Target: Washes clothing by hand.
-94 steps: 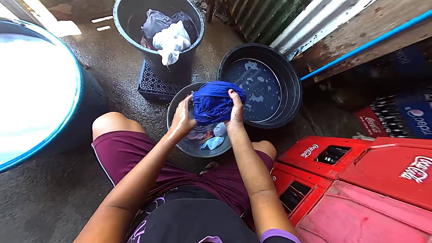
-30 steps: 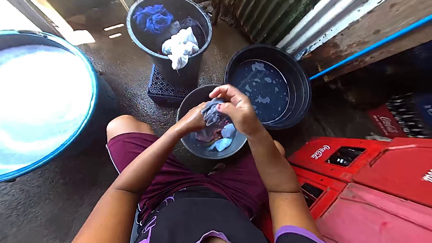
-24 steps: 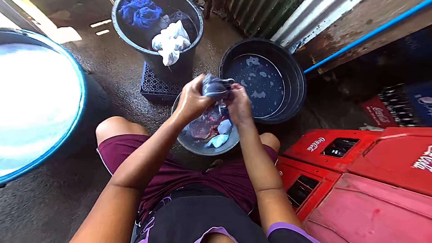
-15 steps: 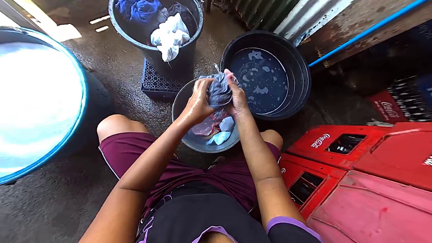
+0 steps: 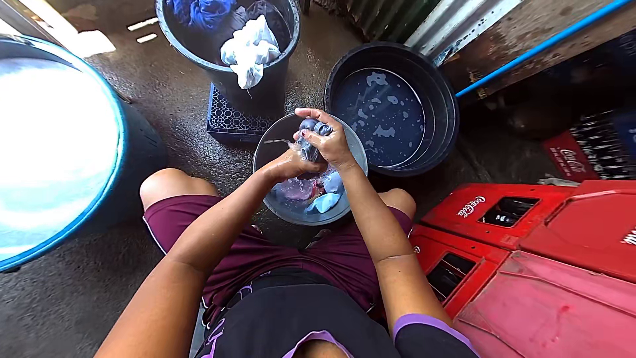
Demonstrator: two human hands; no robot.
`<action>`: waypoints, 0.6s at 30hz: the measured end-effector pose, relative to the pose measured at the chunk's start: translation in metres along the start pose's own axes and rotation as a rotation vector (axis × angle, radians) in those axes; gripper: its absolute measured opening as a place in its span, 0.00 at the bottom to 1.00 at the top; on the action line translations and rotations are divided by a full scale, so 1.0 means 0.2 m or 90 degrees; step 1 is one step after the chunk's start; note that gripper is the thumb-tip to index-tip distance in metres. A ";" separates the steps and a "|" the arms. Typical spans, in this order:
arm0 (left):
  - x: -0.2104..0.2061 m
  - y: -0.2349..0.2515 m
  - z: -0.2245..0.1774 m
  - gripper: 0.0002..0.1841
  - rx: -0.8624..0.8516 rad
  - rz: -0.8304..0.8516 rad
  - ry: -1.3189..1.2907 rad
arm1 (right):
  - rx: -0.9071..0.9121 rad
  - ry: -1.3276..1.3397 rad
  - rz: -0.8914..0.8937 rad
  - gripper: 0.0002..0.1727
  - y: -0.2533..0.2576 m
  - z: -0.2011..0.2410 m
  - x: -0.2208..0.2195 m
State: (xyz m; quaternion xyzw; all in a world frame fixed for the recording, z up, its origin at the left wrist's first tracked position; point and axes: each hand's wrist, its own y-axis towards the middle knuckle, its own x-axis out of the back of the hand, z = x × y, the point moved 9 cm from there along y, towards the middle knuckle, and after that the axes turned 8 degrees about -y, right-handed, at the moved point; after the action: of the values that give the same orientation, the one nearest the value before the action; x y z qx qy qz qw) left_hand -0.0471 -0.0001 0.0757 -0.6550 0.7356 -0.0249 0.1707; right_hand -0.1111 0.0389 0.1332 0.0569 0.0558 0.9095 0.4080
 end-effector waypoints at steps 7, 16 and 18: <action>0.09 0.11 0.25 0.18 0.072 -0.144 0.225 | -0.122 -0.121 -0.222 0.14 -0.01 -0.32 0.07; 0.24 -0.02 0.20 0.23 0.141 -0.299 0.170 | -0.260 0.072 -0.147 0.19 0.02 -0.49 -0.01; 0.39 -0.06 -0.07 0.26 0.098 -0.350 0.196 | -0.248 0.026 -0.046 0.30 0.03 -0.44 0.00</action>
State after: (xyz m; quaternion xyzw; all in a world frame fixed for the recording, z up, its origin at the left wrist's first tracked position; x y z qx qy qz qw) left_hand -0.0453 -0.0797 0.0757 -0.8030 0.5441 -0.2244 0.0936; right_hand -0.1284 0.0290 0.0473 -0.0433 -0.1108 0.8890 0.4423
